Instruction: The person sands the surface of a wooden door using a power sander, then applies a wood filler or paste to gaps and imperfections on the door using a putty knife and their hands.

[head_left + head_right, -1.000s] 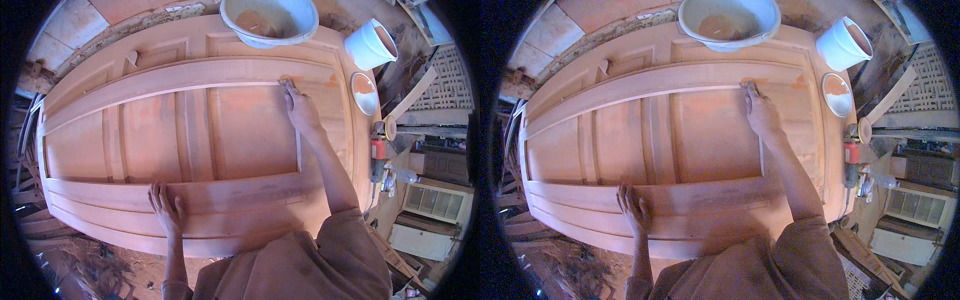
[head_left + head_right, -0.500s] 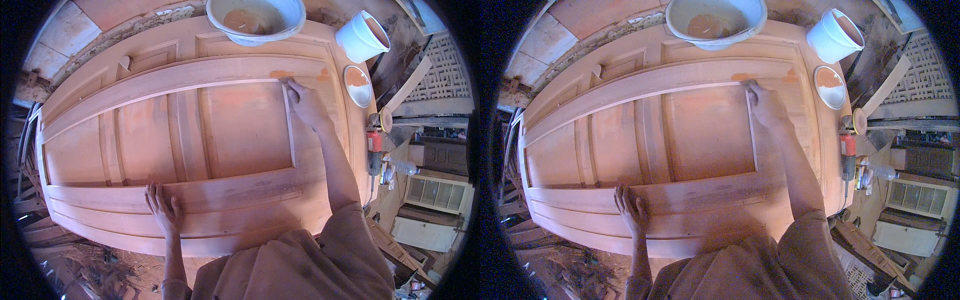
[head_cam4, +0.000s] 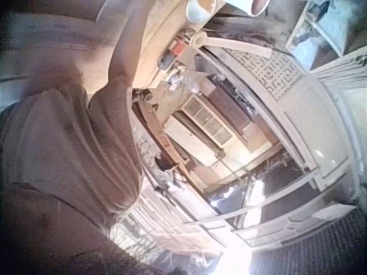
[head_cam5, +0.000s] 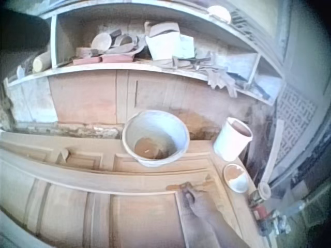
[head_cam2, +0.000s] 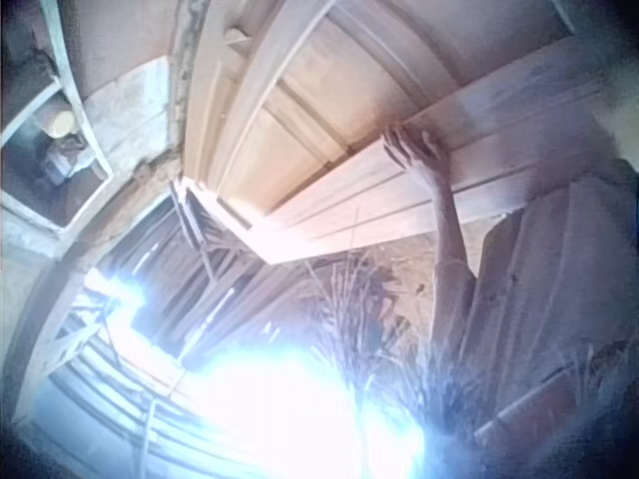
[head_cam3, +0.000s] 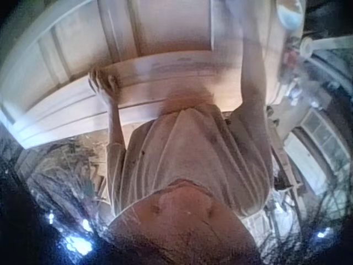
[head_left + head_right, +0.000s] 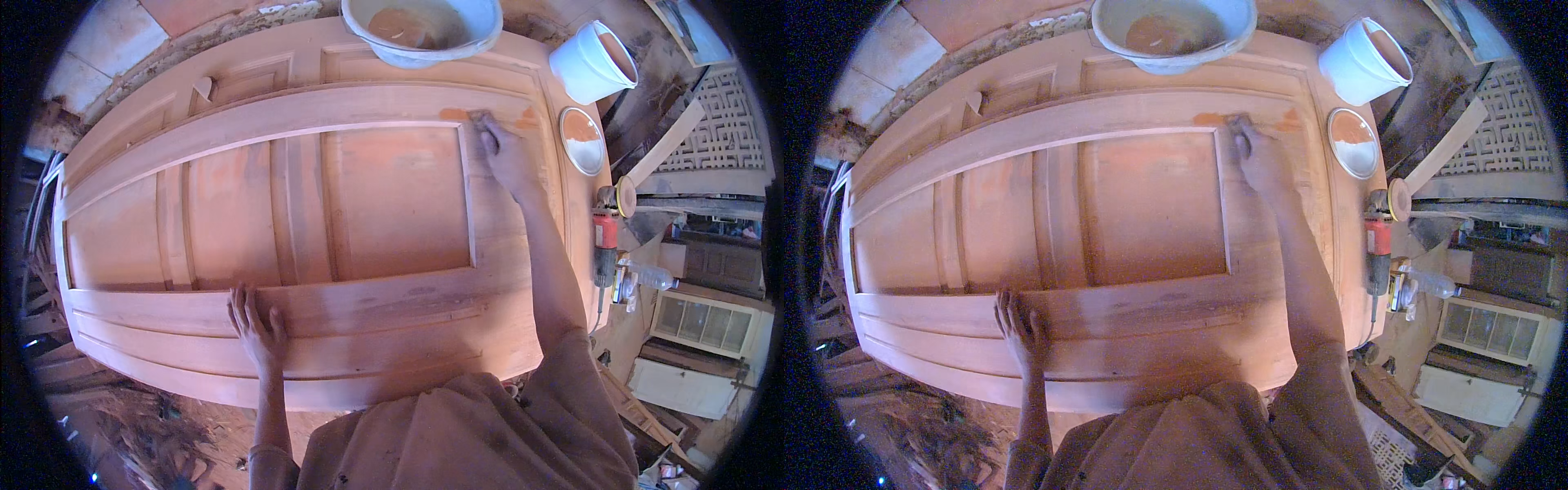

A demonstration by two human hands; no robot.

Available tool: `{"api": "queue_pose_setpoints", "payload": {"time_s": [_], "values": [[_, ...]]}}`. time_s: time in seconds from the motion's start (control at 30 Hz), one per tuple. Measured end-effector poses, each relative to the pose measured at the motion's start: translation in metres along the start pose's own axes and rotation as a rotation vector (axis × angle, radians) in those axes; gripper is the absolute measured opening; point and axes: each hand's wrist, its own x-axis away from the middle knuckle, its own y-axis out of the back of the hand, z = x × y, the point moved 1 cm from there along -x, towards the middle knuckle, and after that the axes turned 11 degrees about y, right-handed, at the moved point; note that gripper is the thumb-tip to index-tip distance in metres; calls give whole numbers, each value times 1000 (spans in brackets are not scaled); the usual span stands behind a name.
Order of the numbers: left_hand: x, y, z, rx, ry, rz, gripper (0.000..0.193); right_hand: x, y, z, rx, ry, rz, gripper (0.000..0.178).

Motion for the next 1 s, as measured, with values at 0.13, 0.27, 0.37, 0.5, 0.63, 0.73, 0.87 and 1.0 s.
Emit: {"api": "queue_pose_setpoints", "payload": {"time_s": [0.13, 0.27, 0.37, 0.5, 0.63, 0.73, 0.87, 1.0], "values": [[1, -3, 1, -17, 7, -13, 55, -1, 5, 7, 66, -90, 174, 40], [1, 2, 1, 0, -20, -24, 54, 1, 25, -19, -71, 155, 257, 39], [2, 2, -2, -10, 4, -5, 53, -41, 36, -3, -114, 338, 269, 35], [-2, 0, -1, -11, -3, -17, 52, -83, 32, 29, -49, 516, 509, 33], [4, 3, 1, 4, 15, -21, 52, -86, 33, 36, 101, 467, 697, 37], [1, 1, 0, 15, 14, -17, 52, -83, 44, 14, 160, 434, 714, 37], [0, 2, -3, 28, 36, -7, 54, -81, 66, -32, 198, 296, 821, 39], [-1, 0, -3, 16, 39, -9, 54, -59, 85, -72, -176, 107, 572, 42]]}}
